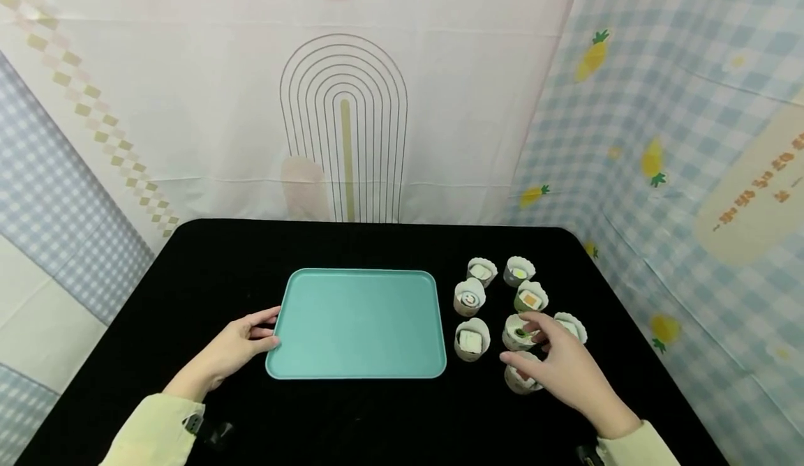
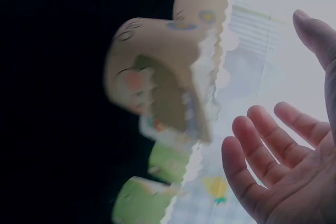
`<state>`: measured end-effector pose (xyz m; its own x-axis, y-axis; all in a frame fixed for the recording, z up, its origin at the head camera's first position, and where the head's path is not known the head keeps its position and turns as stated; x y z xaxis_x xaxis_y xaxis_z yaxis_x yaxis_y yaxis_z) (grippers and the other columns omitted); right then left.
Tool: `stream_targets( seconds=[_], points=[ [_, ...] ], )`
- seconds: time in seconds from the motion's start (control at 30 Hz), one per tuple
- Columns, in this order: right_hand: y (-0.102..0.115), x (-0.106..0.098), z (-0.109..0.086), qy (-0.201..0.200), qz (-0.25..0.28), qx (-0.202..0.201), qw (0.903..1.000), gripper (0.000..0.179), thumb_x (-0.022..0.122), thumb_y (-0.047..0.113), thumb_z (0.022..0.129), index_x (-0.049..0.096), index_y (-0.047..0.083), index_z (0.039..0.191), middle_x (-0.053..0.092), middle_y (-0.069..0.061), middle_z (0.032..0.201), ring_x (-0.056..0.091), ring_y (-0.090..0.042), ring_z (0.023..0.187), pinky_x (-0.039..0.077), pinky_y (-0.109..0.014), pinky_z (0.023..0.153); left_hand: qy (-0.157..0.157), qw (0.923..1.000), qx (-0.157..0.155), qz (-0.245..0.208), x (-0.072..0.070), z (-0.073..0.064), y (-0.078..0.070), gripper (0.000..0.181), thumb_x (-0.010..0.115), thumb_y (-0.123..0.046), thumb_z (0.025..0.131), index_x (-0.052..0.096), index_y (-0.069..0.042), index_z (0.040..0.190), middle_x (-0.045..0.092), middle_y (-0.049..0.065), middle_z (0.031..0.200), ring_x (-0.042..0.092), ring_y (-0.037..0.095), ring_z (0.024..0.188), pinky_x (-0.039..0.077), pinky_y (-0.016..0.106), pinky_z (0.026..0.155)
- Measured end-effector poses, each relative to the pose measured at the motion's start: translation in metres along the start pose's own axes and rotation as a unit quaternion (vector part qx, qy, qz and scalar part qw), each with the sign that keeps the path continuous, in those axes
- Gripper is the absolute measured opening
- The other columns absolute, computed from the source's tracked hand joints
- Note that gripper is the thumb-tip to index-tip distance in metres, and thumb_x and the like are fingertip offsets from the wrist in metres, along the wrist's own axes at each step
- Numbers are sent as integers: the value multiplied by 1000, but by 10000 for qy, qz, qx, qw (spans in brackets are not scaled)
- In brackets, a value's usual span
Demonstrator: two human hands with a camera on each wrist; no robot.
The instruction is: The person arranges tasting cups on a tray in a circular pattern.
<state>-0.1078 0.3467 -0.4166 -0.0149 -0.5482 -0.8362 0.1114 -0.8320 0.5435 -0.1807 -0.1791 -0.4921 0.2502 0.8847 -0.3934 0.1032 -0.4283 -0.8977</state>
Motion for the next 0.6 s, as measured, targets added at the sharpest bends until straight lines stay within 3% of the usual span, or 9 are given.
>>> stream_targets(
  seconds=[0.1, 0.2, 0.4, 0.6],
  points=[
    [-10, -1, -7, -167, -61, 115, 9998, 68, 74, 47, 83, 51, 8, 134, 59, -8, 118, 58, -23, 97, 50, -31, 73, 28, 10000, -29, -20, -1, 1, 0, 63, 69, -18, 91, 42, -16, 148, 45, 9, 139, 51, 25, 116, 44, 48, 93],
    [-22, 0, -12, -130, 232, 329, 9991, 62, 76, 41, 84, 52, 7, 130, 57, -10, 119, 59, -20, 95, 50, -27, 70, -9, 10000, -74, -4, -1, -1, 1, 62, 69, -17, 91, 43, -19, 147, 45, 7, 140, 50, 24, 116, 43, 48, 94],
    [-46, 5, -13, 425, 1050, 781, 9905, 53, 73, 32, 88, 50, 3, 127, 56, -14, 120, 60, -9, 93, 52, -27, 69, -94, 9999, -85, -10, -1, -3, 2, 61, 69, -16, 91, 44, -19, 147, 45, 7, 140, 51, 23, 116, 44, 48, 93],
    [-61, 14, -16, 1115, 1263, 1067, 9799, 50, 72, 34, 89, 51, 4, 123, 58, -12, 113, 61, -12, 91, 50, -29, 69, -104, 9999, -116, -69, 3, -1, 3, 61, 70, -14, 90, 45, -21, 146, 48, 4, 137, 52, 21, 113, 46, 44, 90]
  ],
)
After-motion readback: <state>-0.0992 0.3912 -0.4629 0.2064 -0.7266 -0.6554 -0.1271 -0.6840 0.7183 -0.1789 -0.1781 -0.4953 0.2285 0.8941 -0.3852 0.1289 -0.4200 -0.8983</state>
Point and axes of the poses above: each hand's wrist, its own z-axis towards the middle knuckle, its own x-axis out of the palm, y = z × x, the point moved 1 cm from there along z, towards the middle knuckle
